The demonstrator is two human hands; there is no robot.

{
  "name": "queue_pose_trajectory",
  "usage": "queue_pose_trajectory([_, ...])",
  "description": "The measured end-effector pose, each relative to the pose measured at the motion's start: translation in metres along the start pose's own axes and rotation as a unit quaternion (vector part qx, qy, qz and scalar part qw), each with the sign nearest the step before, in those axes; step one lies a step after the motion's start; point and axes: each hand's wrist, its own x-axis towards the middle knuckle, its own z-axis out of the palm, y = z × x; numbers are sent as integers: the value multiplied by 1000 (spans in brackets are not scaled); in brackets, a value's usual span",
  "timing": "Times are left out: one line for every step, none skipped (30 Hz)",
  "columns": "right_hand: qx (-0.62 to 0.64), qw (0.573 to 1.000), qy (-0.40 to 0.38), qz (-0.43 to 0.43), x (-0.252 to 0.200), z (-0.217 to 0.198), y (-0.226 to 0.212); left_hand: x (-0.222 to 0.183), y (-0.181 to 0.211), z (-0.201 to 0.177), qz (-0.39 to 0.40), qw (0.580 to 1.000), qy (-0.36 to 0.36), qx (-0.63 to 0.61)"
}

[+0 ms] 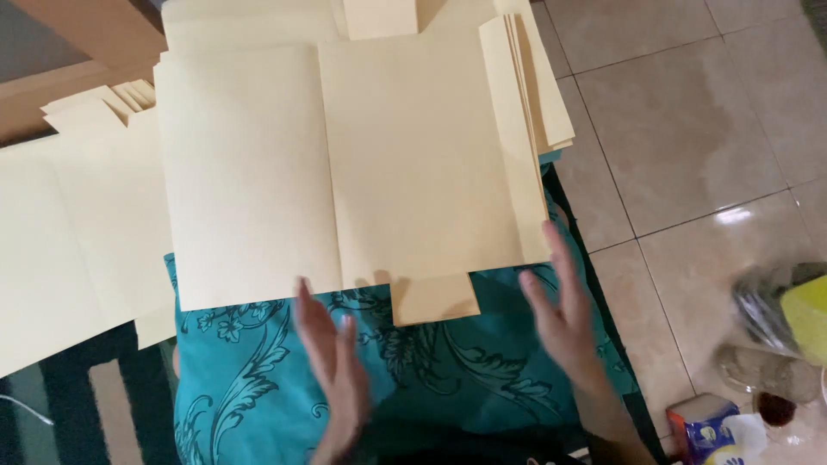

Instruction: Folding yellow cardstock sheets into folders and stacking them on the floor.

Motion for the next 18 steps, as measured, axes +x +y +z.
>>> queue_pose_trajectory([-33,999,36,4,9,-11,12,21,5,-23,46,997,22,62])
queue_pose_trajectory([-65,995,72,8,18,-21,25,41,10,-47,90,987,45,124])
queue_pose_trajectory([-63,996,64,2,26,-29,27,63,14,-72,92,986,55,124])
queue_pose_trajectory([-49,995,67,51,35,-37,29,84,19,-99,102,972,75,199])
queue_pose_trajectory([-35,992,69,100,44,-43,30,104,24,-127,109,951,95,273])
queue_pose_trajectory([-33,993,60,94,50,-46,38,125,26,-142,110,950,106,274])
queue_pose_trajectory([7,995,49,82,57,-48,45,146,28,-158,50,950,105,289])
queue_pose_trajectory([47,996,37,71,65,-50,53,167,30,-175,-10,948,104,302])
queue_pose_trajectory([49,996,29,65,73,-49,56,184,17,-187,-8,946,114,302])
queue_pose_trajectory([33,997,13,73,82,-48,59,202,4,-200,-99,936,96,324])
queue_pose_trajectory([15,997,1,81,89,-48,63,222,-9,-211,-187,918,74,341])
queue_pose_trajectory([16,997,-4,75,98,-45,69,228,-18,-217,-185,919,82,339])
queue_pose_trajectory([-12,996,-20,88,105,-43,74,236,-27,-221,-227,915,59,328])
queue_pose_trajectory([-41,993,-37,100,113,-41,80,245,-36,-224,-268,909,37,316])
queue_pose_trajectory([-42,994,-35,97,117,-38,75,248,-37,-226,-265,911,37,314])
queue_pose_trajectory([-58,989,-43,127,122,-35,70,251,-38,-228,-244,926,42,286])
queue_pose_trajectory([-75,983,-50,160,123,-34,65,253,-41,-228,-223,939,44,257])
queue_pose_trajectory([-76,983,-47,159,131,-35,75,253,-27,-221,-222,940,42,256])
